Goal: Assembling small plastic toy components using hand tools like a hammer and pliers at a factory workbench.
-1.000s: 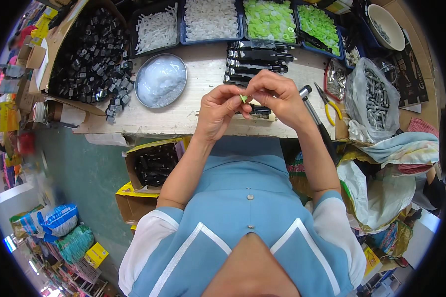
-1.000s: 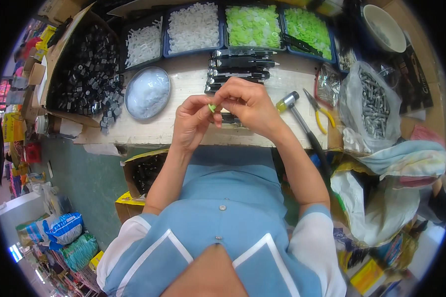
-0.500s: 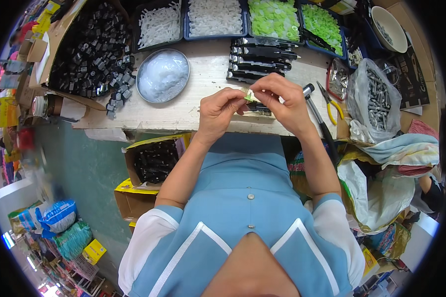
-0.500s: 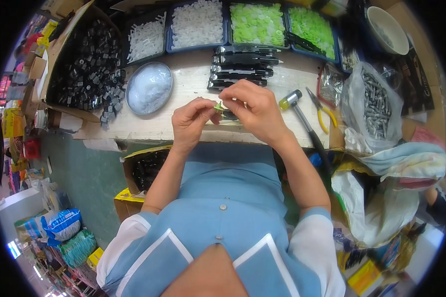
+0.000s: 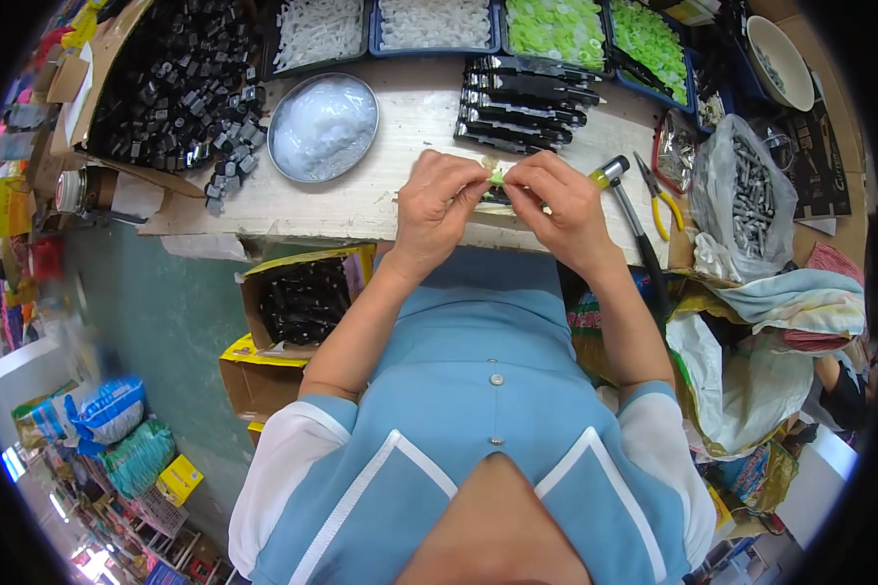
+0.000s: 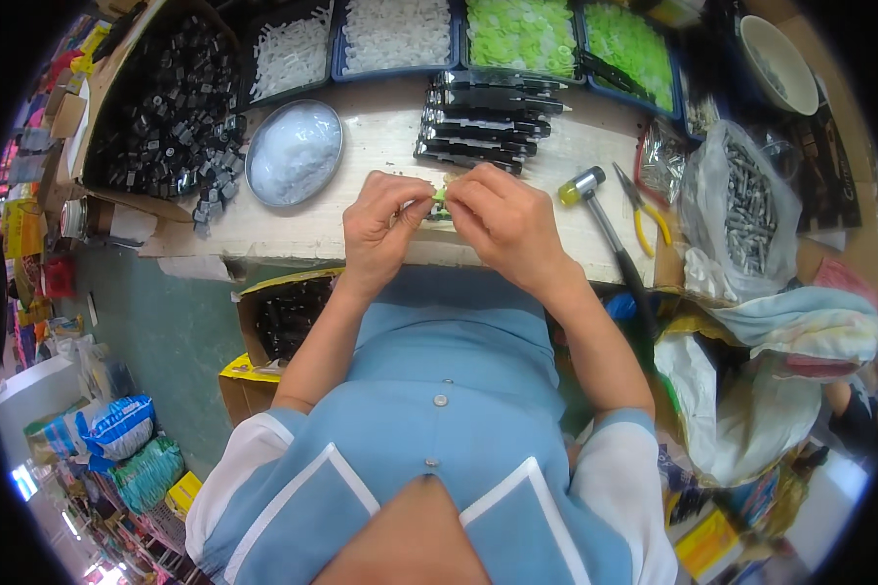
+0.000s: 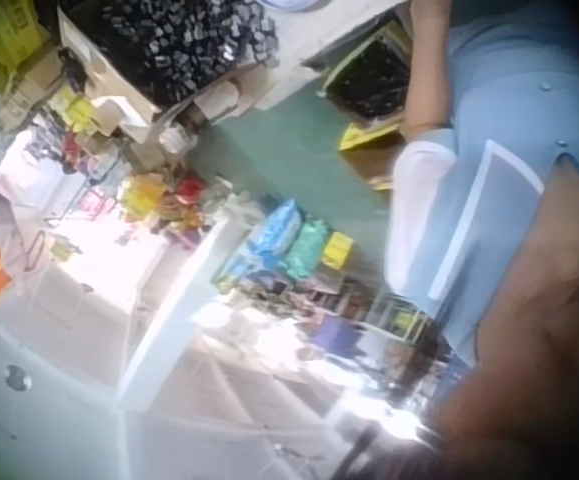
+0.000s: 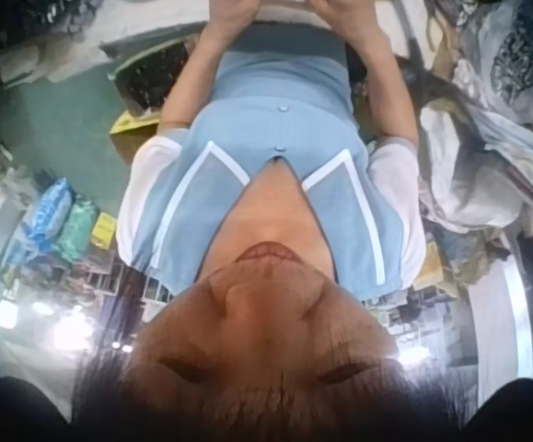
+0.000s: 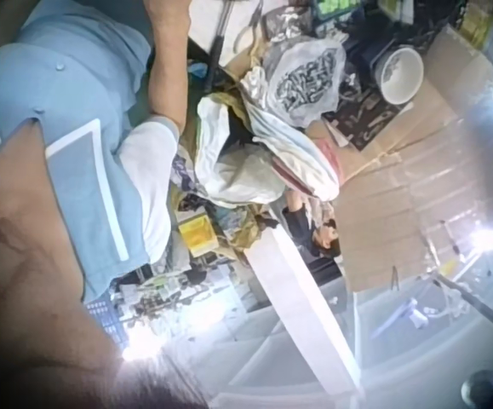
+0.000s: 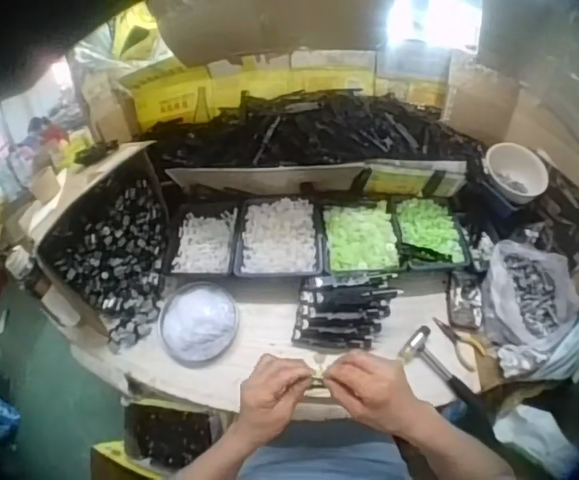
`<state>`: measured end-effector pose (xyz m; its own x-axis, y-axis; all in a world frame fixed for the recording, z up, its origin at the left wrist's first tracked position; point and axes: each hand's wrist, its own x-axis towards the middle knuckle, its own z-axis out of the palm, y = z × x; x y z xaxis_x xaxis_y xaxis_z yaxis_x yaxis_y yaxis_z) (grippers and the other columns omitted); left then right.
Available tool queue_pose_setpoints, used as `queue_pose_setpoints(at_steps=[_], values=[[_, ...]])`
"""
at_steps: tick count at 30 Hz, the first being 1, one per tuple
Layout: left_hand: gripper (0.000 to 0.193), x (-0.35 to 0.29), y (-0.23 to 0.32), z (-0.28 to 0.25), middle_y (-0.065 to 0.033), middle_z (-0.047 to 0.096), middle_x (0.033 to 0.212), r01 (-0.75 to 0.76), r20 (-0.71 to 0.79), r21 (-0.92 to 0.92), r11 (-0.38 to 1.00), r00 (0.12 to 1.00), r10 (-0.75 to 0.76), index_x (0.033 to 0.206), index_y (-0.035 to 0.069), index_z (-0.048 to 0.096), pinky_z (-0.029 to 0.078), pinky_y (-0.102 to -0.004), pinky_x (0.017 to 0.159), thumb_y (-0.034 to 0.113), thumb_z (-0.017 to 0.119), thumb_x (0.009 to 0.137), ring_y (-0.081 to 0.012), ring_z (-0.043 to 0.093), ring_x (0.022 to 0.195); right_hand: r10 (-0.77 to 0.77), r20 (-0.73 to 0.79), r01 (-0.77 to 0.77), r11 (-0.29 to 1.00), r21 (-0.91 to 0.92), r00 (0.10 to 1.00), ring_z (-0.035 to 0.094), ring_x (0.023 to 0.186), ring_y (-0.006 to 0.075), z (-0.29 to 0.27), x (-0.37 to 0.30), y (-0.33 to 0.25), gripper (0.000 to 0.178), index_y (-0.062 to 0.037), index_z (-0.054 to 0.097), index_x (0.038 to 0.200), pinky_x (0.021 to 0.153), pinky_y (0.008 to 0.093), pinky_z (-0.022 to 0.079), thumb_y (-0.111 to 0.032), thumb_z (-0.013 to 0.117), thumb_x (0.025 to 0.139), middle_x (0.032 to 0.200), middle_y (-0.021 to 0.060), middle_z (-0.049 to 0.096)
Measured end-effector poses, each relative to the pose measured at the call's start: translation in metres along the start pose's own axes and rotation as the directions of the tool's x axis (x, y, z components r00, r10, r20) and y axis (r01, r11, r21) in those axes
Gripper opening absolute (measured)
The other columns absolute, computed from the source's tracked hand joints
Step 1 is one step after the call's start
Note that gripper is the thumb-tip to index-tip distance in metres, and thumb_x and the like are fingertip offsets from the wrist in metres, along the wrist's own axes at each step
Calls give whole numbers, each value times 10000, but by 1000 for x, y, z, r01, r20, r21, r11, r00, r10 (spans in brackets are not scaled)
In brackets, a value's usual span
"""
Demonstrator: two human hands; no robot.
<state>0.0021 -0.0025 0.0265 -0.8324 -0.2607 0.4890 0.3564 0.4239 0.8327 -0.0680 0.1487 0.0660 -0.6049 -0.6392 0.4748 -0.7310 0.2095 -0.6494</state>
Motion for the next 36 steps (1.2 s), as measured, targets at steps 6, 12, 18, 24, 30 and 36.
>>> queue_pose_setpoints(at_steps=[6,12,18,24,30,36], values=[[127,-10,-12,-2,-7,585,905,-48,67,304,952,997,28,791,95,636,295,-330,810,92,680,672,-198,470,944,-21,207,73,967,-245,978,563,648,249,2,-7,21,100,-24,557,799,535,330,452,-43,625,727,754,84,535],[115,-14,-17,6,-10,567,953,-36,109,341,939,994,-1,760,93,631,278,-358,827,89,673,654,-208,451,990,-26,362,139,946,-292,932,543,667,278,8,-4,27,110,-44,534,781,550,379,439,-62,611,705,737,88,501],[139,-15,-23,8,-17,573,955,-67,135,322,944,991,24,774,86,629,288,-346,813,62,664,642,-208,460,982,6,471,145,948,-285,882,570,700,297,10,10,24,60,-25,563,713,585,389,451,-42,587,661,736,113,541],[96,-16,-26,11,0,556,928,-55,141,265,963,990,18,732,89,605,269,-364,823,71,644,646,-209,453,981,87,606,157,928,-338,791,579,712,309,8,23,19,78,-23,607,729,586,395,453,-41,594,654,747,117,561],[108,-13,-21,10,6,549,928,-11,145,281,960,989,-31,750,98,612,264,-357,813,79,651,651,-200,443,973,51,329,10,984,-181,943,549,639,258,-14,8,39,83,-26,567,761,552,347,428,-86,625,751,699,89,516],[145,-9,-17,12,8,531,905,-2,175,380,925,982,-70,792,120,661,255,-356,810,124,688,649,-194,425,930,369,-46,-369,901,-229,928,533,641,158,-108,-17,66,75,-2,597,850,596,239,425,-36,609,784,744,70,565]])
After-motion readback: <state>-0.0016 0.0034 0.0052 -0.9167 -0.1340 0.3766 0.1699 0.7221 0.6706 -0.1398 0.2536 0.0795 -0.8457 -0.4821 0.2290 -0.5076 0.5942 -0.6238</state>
